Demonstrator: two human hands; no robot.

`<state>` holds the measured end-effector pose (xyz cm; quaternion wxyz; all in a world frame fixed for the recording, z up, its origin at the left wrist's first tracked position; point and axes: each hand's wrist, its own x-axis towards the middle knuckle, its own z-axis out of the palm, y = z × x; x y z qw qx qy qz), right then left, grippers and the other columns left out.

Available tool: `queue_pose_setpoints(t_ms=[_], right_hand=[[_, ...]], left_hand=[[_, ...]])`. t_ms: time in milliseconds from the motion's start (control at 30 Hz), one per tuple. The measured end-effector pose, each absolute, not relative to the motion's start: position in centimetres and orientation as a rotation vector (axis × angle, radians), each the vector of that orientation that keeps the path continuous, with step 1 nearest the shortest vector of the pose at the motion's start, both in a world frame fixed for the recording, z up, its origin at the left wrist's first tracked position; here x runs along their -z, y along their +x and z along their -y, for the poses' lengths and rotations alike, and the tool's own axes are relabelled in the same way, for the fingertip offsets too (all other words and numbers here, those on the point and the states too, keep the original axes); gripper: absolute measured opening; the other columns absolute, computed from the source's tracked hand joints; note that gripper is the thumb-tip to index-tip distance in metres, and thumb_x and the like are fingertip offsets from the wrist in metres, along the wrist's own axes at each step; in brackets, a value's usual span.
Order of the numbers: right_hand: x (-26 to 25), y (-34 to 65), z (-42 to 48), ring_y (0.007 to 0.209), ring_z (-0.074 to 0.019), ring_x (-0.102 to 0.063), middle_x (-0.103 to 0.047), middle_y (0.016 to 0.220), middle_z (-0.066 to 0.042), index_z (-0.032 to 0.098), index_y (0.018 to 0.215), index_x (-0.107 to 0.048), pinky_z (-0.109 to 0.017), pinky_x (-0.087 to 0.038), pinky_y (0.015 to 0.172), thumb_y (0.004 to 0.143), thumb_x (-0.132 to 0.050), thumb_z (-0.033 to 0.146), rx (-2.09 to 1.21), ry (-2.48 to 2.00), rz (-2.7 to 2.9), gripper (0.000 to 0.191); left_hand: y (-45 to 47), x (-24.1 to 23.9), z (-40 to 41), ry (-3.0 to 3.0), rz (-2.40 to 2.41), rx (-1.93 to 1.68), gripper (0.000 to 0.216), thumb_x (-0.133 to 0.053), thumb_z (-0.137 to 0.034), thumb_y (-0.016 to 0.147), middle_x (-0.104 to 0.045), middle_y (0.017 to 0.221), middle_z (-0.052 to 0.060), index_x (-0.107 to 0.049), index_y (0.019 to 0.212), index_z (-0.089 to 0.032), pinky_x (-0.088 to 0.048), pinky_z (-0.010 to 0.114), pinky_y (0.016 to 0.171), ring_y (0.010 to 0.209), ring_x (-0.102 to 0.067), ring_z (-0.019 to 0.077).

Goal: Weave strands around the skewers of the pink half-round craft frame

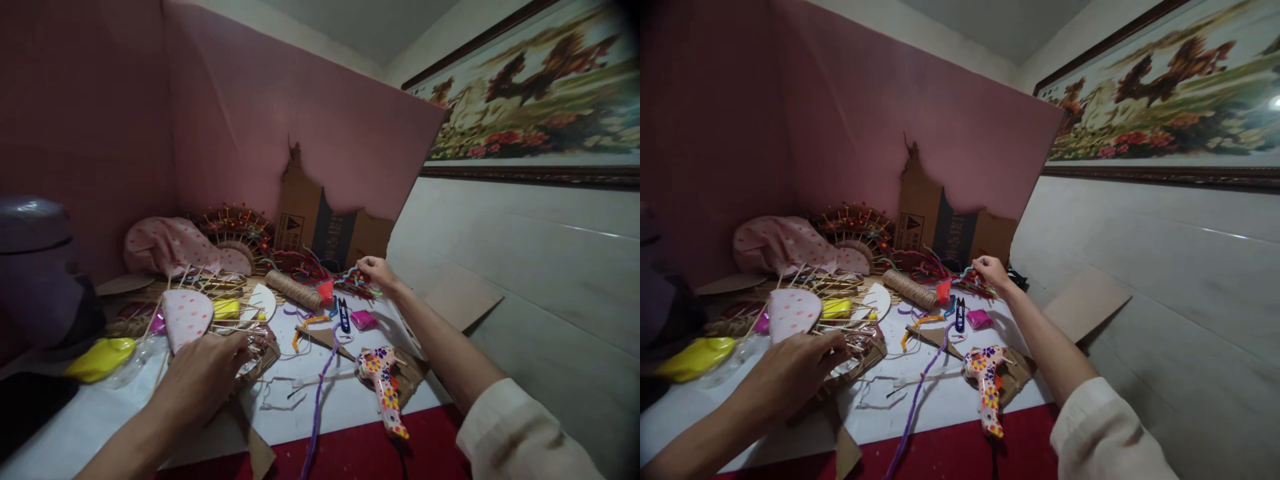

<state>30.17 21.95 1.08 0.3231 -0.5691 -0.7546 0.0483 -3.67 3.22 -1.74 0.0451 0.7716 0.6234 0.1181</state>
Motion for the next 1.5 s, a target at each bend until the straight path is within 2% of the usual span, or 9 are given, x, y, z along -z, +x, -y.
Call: queue_pose_setpoints(t_ms=[267,433,733,967,1100,1200,1333,1400,1500], right_hand=[[-4.8,30.4,-22.2,0.057,-0.0154,-0.055,-0.06,0.061,-0.003,0.018,0.071,-0.054,-0.024,-0.038,0.055,0.079,-0.047,0.029,0.228,-1.444,1.828,0.015],[-6.4,30.0,-22.7,0.073,-0.0195,-0.058,-0.064,0.078,-0.008,0.016,0.085,-0.054,-0.027,-0.039,0.066,0.085,-0.036,0.025,0.465,-1.445,1.761,0.02],[-2.5,28.8,-25.9,0.09,-0.0217,-0.059,-0.062,0.098,-0.014,0.013,0.094,-0.058,-0.03,-0.043,0.075,0.087,-0.042,0.012,0.611,-1.689,2.085,0.017],[-0.6,28.5,-26.8,0.094,-0.0188,-0.057,-0.055,0.113,-0.008,0.015,0.113,-0.053,-0.039,-0.05,0.079,0.088,-0.052,0.031,0.482,-1.954,2.38,0.03],[-2.3,29.0,-25.0,0.103,-0.0263,-0.053,-0.058,0.109,-0.014,0.014,0.108,-0.058,-0.041,-0.044,0.084,0.079,-0.059,0.016,0.451,-1.887,2.436,0.029],[-3.2,28.6,-22.0,0.114,-0.0278,-0.044,-0.053,0.122,-0.014,0.017,0.115,-0.057,-0.042,-0.035,0.092,0.077,-0.053,0.009,0.432,-1.666,2.519,0.038],[-2.3,27.2,-16.9,0.088,-0.014,-0.056,-0.066,0.091,0.0,0.025,0.089,-0.068,-0.026,-0.04,0.081,0.077,-0.055,0.014,0.143,-1.341,2.823,0.021],[-1.2,26.3,-14.6,0.083,-0.0138,-0.054,-0.064,0.088,-0.002,0.021,0.093,-0.067,-0.026,-0.04,0.078,0.074,-0.056,0.008,-0.142,-1.006,2.931,0.025],[0.5,25.1,-12.2,0.082,-0.016,-0.05,-0.057,0.087,-0.004,0.02,0.086,-0.068,-0.028,-0.04,0.072,0.07,-0.064,0.01,-0.275,-0.822,2.981,0.02]], left_hand=[[-3.7,1.8,-3.2,2.36,-1.919,-0.338,0.03,-0.033,-0.029,0.085,-0.069,0.076,0.009,-0.062,0.081,-0.022,-0.039,0.031,0.058,0.072,-0.064,0.0245],[-3.7,1.9,-3.3,2.353,-1.924,-0.3,0.028,-0.033,-0.029,0.085,-0.069,0.078,0.009,-0.061,0.085,-0.024,-0.039,0.031,0.06,0.073,-0.064,0.0244],[-3.8,1.9,-3.4,2.315,-1.962,-0.274,0.027,-0.033,-0.028,0.085,-0.067,0.072,0.007,-0.058,0.078,-0.023,-0.037,0.029,0.055,0.067,-0.063,0.0226],[-3.8,2.0,-3.4,2.319,-1.952,-0.265,0.027,-0.032,-0.028,0.085,-0.068,0.073,0.007,-0.058,0.08,-0.023,-0.037,0.03,0.056,0.07,-0.064,0.0243],[-3.8,2.0,-3.6,2.326,-1.974,-0.221,0.028,-0.031,-0.029,0.085,-0.067,0.072,0.008,-0.059,0.081,-0.023,-0.037,0.031,0.056,0.07,-0.064,0.0253],[-3.7,2.0,-3.6,2.341,-1.968,-0.218,0.03,-0.031,-0.03,0.085,-0.067,0.072,0.008,-0.059,0.081,-0.023,-0.037,0.031,0.055,0.069,-0.064,0.0258],[-3.7,1.8,-3.6,2.359,-1.949,-0.228,0.031,-0.031,-0.033,0.086,-0.066,0.072,0.009,-0.06,0.083,-0.021,-0.037,0.033,0.056,0.069,-0.064,0.0268],[-3.7,1.8,-3.6,2.359,-1.94,-0.227,0.031,-0.031,-0.032,0.086,-0.066,0.072,0.01,-0.06,0.083,-0.021,-0.038,0.033,0.057,0.069,-0.064,0.0265],[-3.7,1.7,-3.5,2.356,-1.915,-0.252,0.031,-0.031,-0.031,0.086,-0.067,0.073,0.01,-0.06,0.082,-0.02,-0.039,0.033,0.057,0.069,-0.064,0.0257]])
